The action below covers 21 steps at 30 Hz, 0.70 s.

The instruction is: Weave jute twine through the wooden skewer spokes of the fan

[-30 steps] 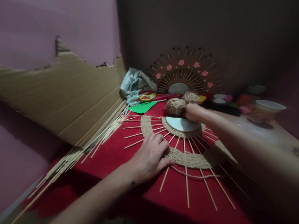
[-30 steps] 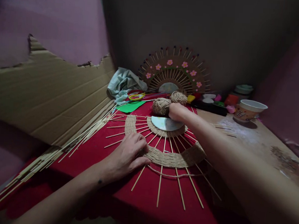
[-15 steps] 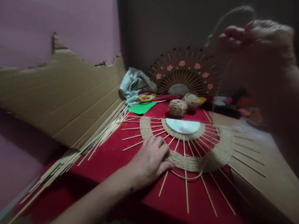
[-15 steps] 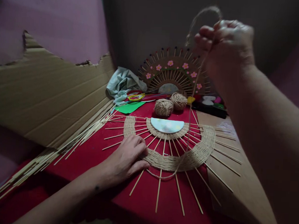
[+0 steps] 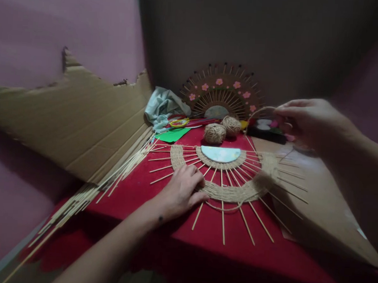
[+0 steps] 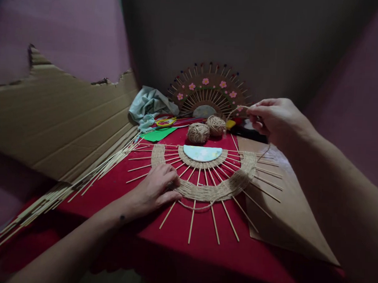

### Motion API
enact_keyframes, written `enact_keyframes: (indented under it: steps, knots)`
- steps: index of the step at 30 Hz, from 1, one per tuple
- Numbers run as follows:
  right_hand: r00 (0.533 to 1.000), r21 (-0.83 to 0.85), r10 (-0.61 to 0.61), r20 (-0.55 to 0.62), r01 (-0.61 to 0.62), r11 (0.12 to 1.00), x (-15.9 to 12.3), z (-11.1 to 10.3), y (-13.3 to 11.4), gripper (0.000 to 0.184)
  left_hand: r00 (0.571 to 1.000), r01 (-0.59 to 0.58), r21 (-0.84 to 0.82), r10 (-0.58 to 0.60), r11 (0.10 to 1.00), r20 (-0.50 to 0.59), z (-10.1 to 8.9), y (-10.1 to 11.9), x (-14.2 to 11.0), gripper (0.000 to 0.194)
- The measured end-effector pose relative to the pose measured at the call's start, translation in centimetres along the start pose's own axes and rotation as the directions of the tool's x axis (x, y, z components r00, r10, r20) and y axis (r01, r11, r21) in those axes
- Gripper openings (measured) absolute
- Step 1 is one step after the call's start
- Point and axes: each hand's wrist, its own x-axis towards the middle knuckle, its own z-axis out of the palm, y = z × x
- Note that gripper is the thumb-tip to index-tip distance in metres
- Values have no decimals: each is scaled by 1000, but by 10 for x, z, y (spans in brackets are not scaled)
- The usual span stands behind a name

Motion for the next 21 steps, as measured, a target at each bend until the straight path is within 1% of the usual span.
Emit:
enact_keyframes:
  steps: [1, 3, 4, 5, 6, 7, 8, 9, 10, 11, 12, 13, 16, 18, 21]
  knots:
    - [998, -55, 59, -5, -59, 997, 0, -1, 6, 40, 1000, -5, -1, 5, 1000, 1, 0, 0, 0, 23]
    - [982, -178, 186, 0, -183, 967, -4, -2, 16, 33, 1000, -4, 2, 4, 1000, 6, -1, -1, 0, 23]
    - [986, -304, 165, 1, -157, 940, -8, 0, 19, 29, 1000, 0, 2, 0, 1000, 9, -1, -1, 0, 22]
    - [994, -405, 108, 9, -95, 910, -16, 3, 20, 25, 1000, 2, -1, -2, 1000, 9, -2, -1, 0, 21]
    - [999, -449, 39, -3, -36, 893, -26, 9, 19, 25, 1000, 3, -8, -3, 1000, 8, -2, -1, 0, 20]
    - [991, -471, -130, 5, 117, 874, -39, 16, 16, 26, 1000, 4, -18, -4, 1000, 7, -2, 0, 1, 19]
    - [966, -421, -252, 58, 253, 871, -53, 25, 11, 21, 1000, 5, -30, -5, 1000, 5, -2, 0, 1, 18]
    - [918, -296, -367, 150, 395, 869, -69, 35, 6, 18, 1000, 7, -40, -7, 999, 0, -2, 0, 0, 18]
    - [856, -156, -455, 245, 499, 853, -84, 46, 1, 16, 1000, 10, -50, -10, 999, -6, -1, 1, 0, 18]
    - [797, -46, -519, 310, 558, 829, -98, 56, -4, 14, 1000, 13, -59, -14, 998, -17, -1, 1, 0, 19]
    - [767, -4, -557, 320, 589, 808, -109, 66, -7, 9, 999, 18, -69, -20, 997, -28, -1, 2, 0, 19]
    - [756, -17, -560, 340, 600, 800, -118, 74, -9, 11, 999, 24, -79, -27, 997, -36, -1, 3, 1, 19]
    - [752, -58, -580, 313, 625, 779, -130, 90, -8, 20, 998, 52, -116, -57, 992, -40, -2, 4, 2, 17]
    - [744, -44, -604, 286, 640, 767, -132, 92, -3, 19, 996, 73, -157, -79, 985, -29, -5, 5, 3, 16]
    - [734, 14, -630, 253, 648, 762, -135, 88, 1, 18, 995, 99, -227, -102, 969, 2, -9, 6, 4, 20]
